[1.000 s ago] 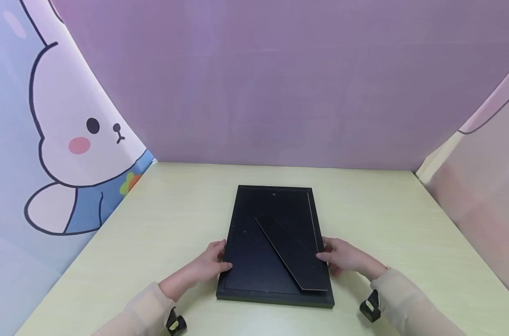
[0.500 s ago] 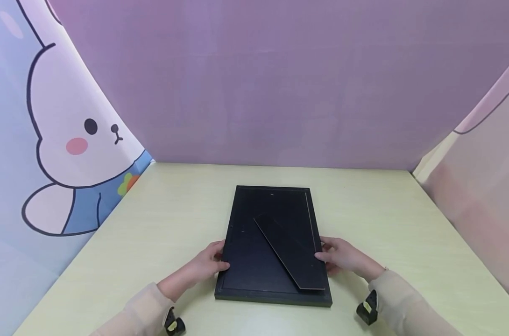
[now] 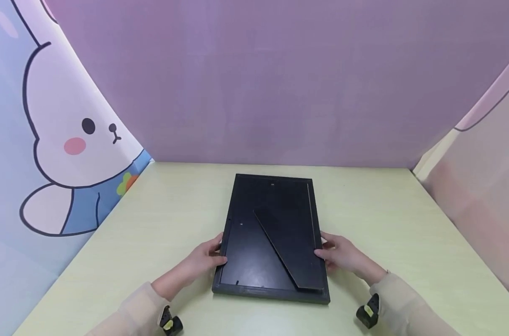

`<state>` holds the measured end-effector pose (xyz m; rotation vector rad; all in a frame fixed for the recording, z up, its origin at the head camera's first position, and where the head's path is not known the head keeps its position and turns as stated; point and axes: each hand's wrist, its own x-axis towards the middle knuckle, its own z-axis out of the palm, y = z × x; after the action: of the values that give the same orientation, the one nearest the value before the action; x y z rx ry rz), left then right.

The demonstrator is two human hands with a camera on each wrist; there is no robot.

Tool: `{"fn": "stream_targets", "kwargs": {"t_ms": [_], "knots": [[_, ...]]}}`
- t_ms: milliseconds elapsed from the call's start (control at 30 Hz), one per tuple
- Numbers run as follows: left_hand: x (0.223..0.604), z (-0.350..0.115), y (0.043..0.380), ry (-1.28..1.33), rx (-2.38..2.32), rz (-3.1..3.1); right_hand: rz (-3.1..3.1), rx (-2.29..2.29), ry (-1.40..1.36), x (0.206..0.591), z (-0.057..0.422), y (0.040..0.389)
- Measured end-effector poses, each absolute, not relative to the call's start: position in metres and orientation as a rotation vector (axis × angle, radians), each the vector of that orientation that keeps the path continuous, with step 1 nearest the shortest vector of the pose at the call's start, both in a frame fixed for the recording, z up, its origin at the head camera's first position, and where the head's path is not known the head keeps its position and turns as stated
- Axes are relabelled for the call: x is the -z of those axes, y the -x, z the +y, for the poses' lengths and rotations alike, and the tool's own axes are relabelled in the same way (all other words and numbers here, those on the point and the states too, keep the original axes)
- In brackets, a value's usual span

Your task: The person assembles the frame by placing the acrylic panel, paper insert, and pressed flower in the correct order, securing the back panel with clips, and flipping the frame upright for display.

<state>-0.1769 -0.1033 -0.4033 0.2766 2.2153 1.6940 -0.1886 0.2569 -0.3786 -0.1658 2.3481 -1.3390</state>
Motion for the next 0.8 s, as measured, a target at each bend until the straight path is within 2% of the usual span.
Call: {"fn": "stream_targets", "kwargs": {"t_ms": [800], "knots": [[0.382, -0.106, 0.202, -0.337, -1.893, 2.161, 2.518, 1.487, 0.147, 0.352, 0.244, 0.194]]}}
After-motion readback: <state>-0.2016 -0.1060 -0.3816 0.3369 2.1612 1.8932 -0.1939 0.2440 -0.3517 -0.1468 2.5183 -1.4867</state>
